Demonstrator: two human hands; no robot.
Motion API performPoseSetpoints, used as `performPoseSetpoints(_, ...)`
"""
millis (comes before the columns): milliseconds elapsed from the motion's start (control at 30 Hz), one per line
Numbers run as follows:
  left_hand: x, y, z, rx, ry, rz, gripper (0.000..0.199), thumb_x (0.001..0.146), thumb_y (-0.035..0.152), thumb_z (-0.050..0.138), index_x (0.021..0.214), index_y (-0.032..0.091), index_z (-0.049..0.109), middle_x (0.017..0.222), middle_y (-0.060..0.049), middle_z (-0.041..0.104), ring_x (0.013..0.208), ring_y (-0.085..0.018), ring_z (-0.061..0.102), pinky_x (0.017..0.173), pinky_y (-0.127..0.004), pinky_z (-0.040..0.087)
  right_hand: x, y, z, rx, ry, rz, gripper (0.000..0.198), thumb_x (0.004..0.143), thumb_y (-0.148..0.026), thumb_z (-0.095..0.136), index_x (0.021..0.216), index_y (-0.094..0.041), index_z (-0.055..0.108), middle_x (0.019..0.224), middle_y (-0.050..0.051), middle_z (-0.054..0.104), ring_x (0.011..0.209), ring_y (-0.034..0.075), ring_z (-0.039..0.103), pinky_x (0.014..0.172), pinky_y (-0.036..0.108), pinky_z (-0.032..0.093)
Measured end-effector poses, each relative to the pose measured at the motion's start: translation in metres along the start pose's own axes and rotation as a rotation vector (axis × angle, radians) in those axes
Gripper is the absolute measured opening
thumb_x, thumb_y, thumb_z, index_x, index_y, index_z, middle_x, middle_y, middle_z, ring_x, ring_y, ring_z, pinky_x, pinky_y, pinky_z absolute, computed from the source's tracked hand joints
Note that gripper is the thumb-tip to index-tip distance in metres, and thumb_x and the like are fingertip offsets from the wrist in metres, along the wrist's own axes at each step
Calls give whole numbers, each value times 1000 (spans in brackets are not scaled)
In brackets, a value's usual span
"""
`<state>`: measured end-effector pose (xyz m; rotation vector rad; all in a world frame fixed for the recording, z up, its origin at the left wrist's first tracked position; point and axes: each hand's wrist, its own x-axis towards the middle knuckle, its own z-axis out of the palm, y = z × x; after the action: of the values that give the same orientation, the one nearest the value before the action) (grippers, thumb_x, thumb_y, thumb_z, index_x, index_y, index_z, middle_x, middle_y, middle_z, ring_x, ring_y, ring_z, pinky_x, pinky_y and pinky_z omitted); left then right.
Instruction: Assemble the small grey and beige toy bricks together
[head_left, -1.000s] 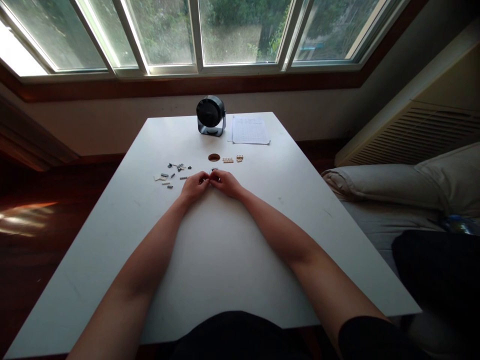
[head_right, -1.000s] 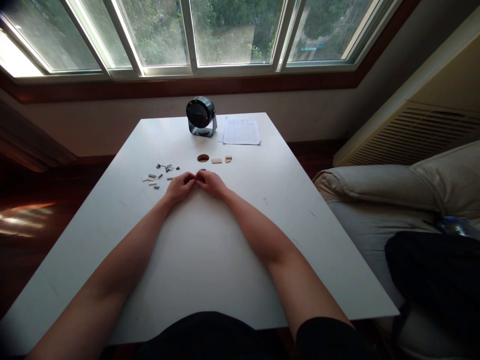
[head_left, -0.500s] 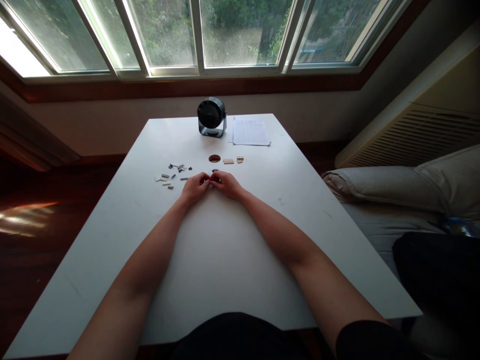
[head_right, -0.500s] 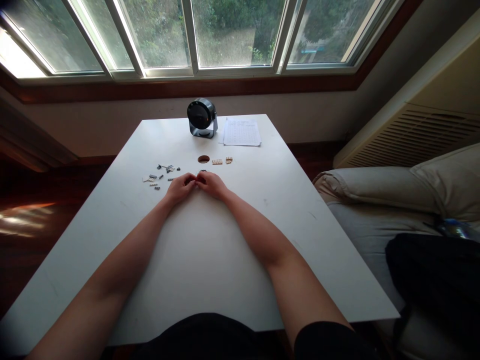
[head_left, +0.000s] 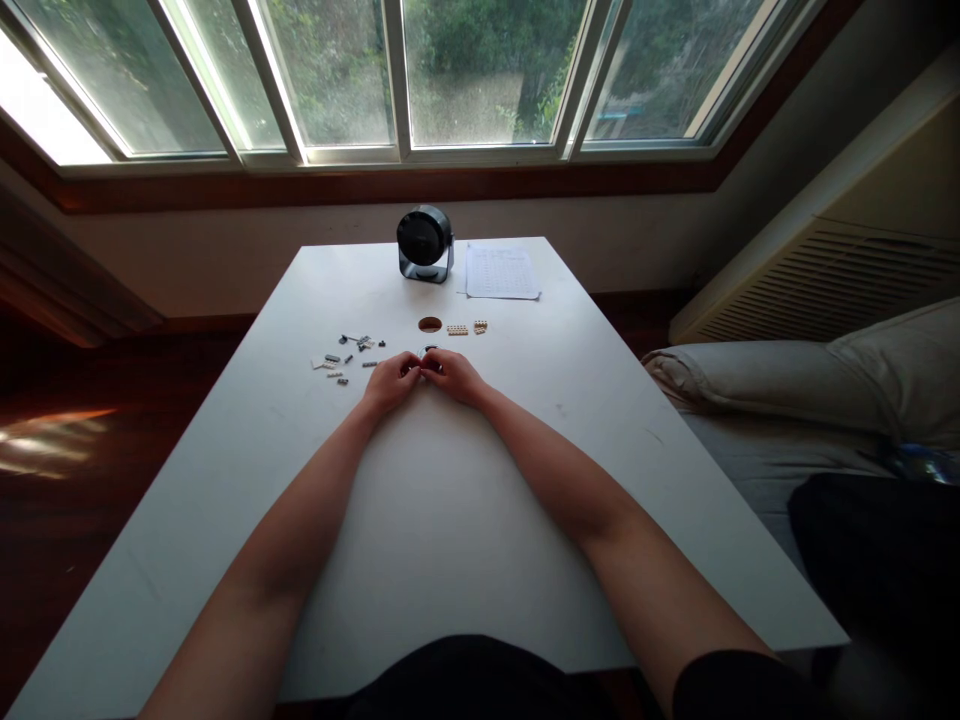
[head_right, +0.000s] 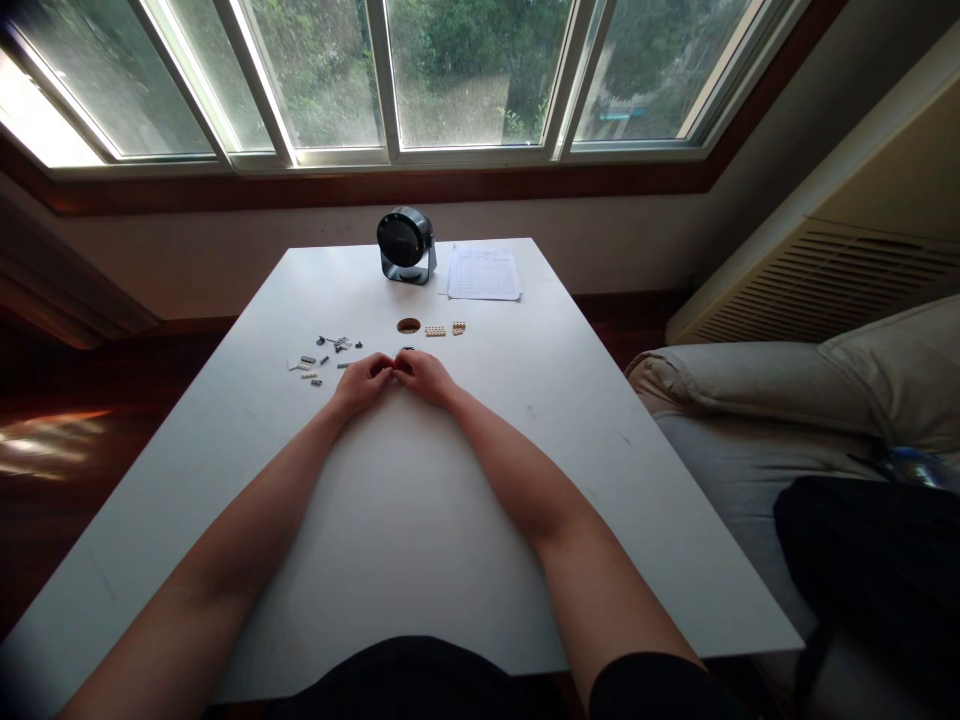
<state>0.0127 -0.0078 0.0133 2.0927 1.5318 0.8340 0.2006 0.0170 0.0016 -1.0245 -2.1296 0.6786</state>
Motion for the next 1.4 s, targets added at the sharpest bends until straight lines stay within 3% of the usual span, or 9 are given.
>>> performPoseSetpoints(1400,1,-2,0,0,1,32,23,86,31,54,100,22,70,89,-3,72,79,-18,62,71,-28,45,1,5,4,-16,15,-8,10,85,-28,59,88,-20,63,85,1,64,74,14,50,69,24,36)
